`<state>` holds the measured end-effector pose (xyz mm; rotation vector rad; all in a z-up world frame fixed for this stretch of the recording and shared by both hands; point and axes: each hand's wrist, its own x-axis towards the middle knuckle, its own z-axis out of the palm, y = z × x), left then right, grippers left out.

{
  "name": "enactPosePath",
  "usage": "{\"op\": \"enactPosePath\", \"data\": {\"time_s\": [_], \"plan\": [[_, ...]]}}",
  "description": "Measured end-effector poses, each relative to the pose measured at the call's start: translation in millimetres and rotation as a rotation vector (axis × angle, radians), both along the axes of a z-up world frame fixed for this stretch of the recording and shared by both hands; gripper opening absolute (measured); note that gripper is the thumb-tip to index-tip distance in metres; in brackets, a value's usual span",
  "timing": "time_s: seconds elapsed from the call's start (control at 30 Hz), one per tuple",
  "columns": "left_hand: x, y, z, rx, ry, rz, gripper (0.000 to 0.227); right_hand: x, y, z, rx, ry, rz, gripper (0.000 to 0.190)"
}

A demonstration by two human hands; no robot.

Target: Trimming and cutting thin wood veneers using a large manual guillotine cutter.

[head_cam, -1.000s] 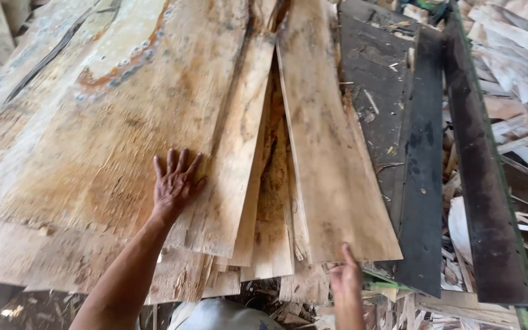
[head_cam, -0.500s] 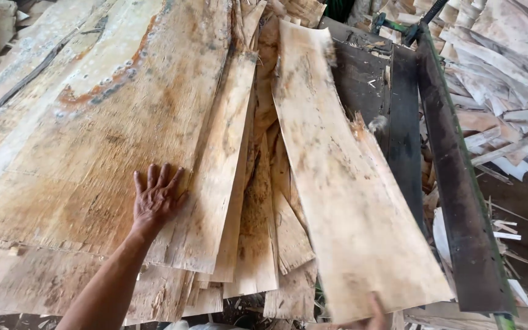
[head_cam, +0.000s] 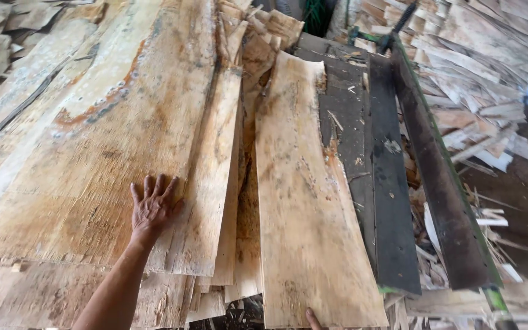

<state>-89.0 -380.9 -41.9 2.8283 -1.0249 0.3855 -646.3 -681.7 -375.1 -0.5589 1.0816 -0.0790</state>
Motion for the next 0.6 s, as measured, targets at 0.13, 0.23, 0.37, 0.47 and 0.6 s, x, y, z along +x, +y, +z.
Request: {"op": "enactPosePath", "data": {"time_s": [0.13, 0.23, 0.37, 0.47, 0.6], "plan": [[-11, -3, -2, -0.172, -0.233, -0.067, 0.059, 20, 31, -7, 0.102, -0.012, 0.055, 0.037], [-103, -10, 58, -0.268, 0.657, 0.153, 0.060, 84, 134, 207, -0.263, -0.107, -0.516, 0.029], [-206, -22, -82, 0.262, -0.210, -0.396, 0.048, 75, 151, 218, -0.433, -0.334, -0.513, 0.018], [-257, -54, -36, -0.154, 1.055, -0.055, 0.065, 81, 157, 261, -0.399, -0.265, -0.463, 0.018], [-246, -87, -63, -0.888, 1.616, -0.056, 0.082, 60, 147, 258, -0.328, -0.290, -0.404, 0.025]]}}
